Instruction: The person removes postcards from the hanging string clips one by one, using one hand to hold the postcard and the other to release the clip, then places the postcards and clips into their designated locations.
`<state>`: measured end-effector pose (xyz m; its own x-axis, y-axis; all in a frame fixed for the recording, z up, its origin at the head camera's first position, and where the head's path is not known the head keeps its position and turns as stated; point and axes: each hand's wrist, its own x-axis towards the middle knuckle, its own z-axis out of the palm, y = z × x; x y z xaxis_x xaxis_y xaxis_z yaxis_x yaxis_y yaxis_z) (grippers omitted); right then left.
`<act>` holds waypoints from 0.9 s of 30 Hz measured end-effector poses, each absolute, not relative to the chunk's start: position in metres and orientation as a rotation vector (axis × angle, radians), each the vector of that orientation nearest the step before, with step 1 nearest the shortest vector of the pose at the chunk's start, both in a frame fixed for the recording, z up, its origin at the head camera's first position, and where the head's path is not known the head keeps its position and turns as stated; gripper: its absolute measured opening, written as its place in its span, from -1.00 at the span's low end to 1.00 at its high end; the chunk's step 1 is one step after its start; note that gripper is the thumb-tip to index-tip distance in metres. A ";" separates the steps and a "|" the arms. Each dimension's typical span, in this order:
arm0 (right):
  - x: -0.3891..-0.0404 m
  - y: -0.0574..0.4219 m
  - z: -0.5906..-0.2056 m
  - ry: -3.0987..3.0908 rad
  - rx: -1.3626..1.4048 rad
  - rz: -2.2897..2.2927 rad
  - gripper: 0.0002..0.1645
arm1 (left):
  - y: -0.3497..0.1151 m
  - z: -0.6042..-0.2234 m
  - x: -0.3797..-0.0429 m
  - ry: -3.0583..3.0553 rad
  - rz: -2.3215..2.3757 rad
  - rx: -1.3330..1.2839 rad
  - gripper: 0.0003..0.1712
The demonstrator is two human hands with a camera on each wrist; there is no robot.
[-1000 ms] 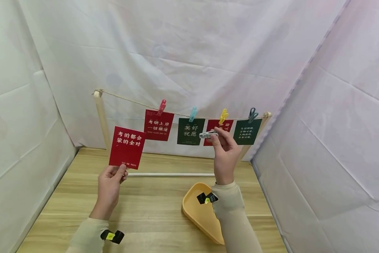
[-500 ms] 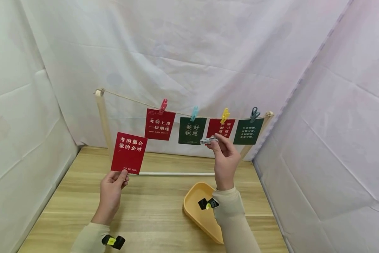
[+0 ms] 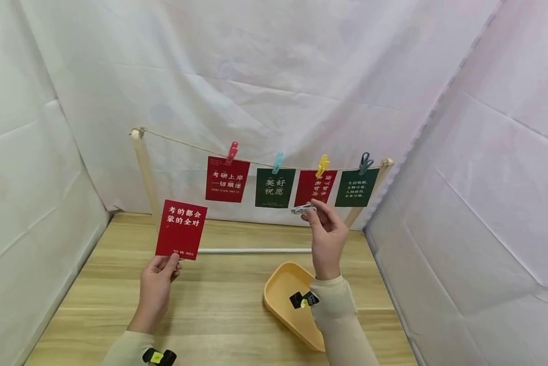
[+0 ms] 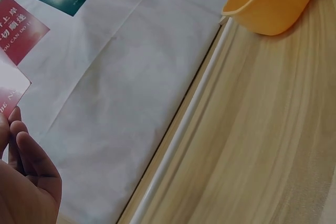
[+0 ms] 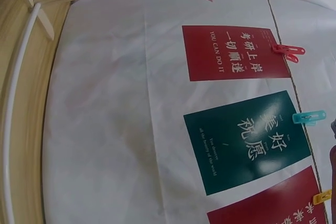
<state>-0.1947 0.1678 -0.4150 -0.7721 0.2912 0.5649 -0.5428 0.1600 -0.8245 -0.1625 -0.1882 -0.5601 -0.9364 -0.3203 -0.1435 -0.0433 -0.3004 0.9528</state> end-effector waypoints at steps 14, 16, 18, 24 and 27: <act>-0.185 0.174 -0.428 -1.826 0.182 1.692 -0.66 | -0.190 -0.572 -0.150 -1.841 -2.363 0.497 -0.64; -0.185 0.176 -0.430 -1.825 0.175 1.688 -0.66 | -0.189 -0.574 -0.149 -1.857 -2.354 0.494 -0.63; -0.184 0.177 -0.431 -1.826 0.165 1.682 -0.66 | -0.190 -0.575 -0.148 -1.857 -2.351 0.491 -0.63; -0.181 0.181 -0.436 -1.832 0.137 1.682 -0.68 | -0.189 -0.576 -0.146 -1.830 -2.352 0.489 -0.68; -0.179 0.181 -0.438 -1.832 0.116 1.680 -0.67 | -0.187 -0.576 -0.146 -1.829 -2.348 0.483 -0.68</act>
